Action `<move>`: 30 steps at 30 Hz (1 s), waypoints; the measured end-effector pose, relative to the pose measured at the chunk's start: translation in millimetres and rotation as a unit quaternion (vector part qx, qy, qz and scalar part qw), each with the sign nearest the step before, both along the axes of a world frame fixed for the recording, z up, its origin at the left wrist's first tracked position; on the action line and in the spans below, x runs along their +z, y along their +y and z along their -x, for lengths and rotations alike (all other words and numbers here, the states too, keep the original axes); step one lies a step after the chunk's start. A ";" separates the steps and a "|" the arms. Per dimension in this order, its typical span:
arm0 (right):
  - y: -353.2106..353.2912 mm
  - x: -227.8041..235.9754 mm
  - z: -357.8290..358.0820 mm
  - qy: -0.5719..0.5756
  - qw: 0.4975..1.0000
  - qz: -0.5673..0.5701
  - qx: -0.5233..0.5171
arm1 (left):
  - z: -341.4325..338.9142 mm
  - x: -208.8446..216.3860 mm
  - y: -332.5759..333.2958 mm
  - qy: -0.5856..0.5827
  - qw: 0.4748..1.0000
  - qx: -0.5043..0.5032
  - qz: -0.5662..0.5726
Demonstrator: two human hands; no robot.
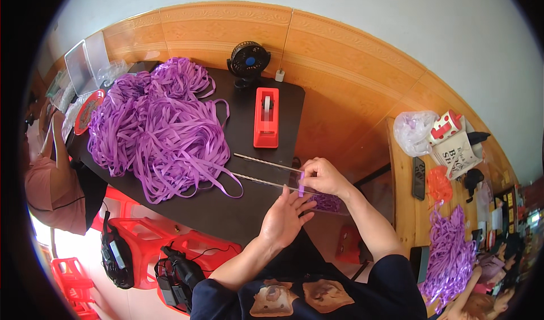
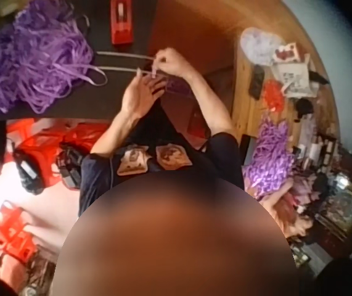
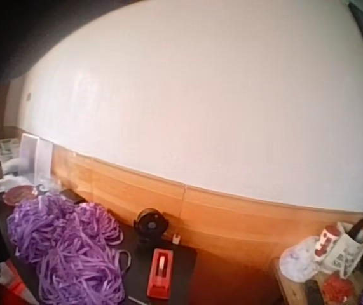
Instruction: Winding purple ribbons around two fixed metal rods to create bundles.
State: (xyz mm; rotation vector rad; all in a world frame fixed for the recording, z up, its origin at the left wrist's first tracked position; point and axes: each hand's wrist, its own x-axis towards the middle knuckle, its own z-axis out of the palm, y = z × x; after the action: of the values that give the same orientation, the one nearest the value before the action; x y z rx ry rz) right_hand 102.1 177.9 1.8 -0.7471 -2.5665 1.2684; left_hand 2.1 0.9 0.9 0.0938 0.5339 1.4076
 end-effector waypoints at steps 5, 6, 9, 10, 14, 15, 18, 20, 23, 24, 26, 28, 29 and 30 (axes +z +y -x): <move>-18.4 9.9 6.5 -0.027 0.989 0.091 -0.117 | 0.3 0.7 -0.8 -0.006 1.000 0.004 0.002; -24.9 13.7 9.4 -0.047 0.988 0.022 -0.146 | 0.4 1.8 -1.0 -0.007 1.000 0.004 0.006; -39.3 24.7 18.0 -0.089 0.973 -0.131 -0.169 | 0.8 -1.2 0.0 -0.010 1.000 0.002 0.008; -43.6 25.8 19.3 -0.111 0.957 -0.214 -0.163 | 0.4 -2.2 -0.5 -0.012 1.000 0.001 0.006; -56.2 17.7 19.1 -0.117 0.895 -0.395 -0.173 | 0.3 1.6 0.8 -0.011 1.000 -0.010 -0.011; -59.4 15.6 17.6 -0.111 0.888 -0.406 -0.185 | 0.2 1.9 0.0 -0.012 1.000 -0.012 -0.012; -62.9 17.2 18.8 -0.109 0.876 -0.423 -0.203 | 1.7 1.1 1.9 -0.014 1.000 -0.013 -0.017; -67.4 18.1 17.6 -0.118 0.871 -0.427 -0.211 | 1.4 1.4 0.8 -0.017 1.000 -0.014 -0.018; -68.4 16.5 13.6 -0.104 0.897 -0.370 -0.216 | 1.1 2.4 -0.7 -0.040 0.999 -0.003 -0.024; -66.3 14.3 8.6 -0.040 0.929 -0.292 -0.223 | 1.3 2.9 -0.2 -0.029 0.999 -0.006 -0.017; -59.8 2.6 -1.9 0.025 0.951 -0.210 -0.225 | 1.5 4.0 0.1 -0.018 1.000 -0.007 -0.011; -52.6 -9.1 -10.5 0.216 0.949 0.052 -0.225 | 1.3 4.3 0.0 -0.018 1.000 -0.007 -0.004; -50.4 -12.9 -17.6 0.208 0.952 0.081 -0.208 | 2.0 5.0 0.1 -0.017 1.000 -0.007 -0.004; -50.9 -13.9 -20.3 0.209 0.952 0.081 -0.211 | 1.8 5.2 -0.6 -0.019 1.000 -0.004 0.004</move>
State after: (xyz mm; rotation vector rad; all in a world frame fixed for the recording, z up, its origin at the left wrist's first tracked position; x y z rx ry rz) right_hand 122.4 127.0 -12.1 -0.8850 -1.8647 1.3287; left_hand 0.2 0.3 6.1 0.0629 0.5081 1.3963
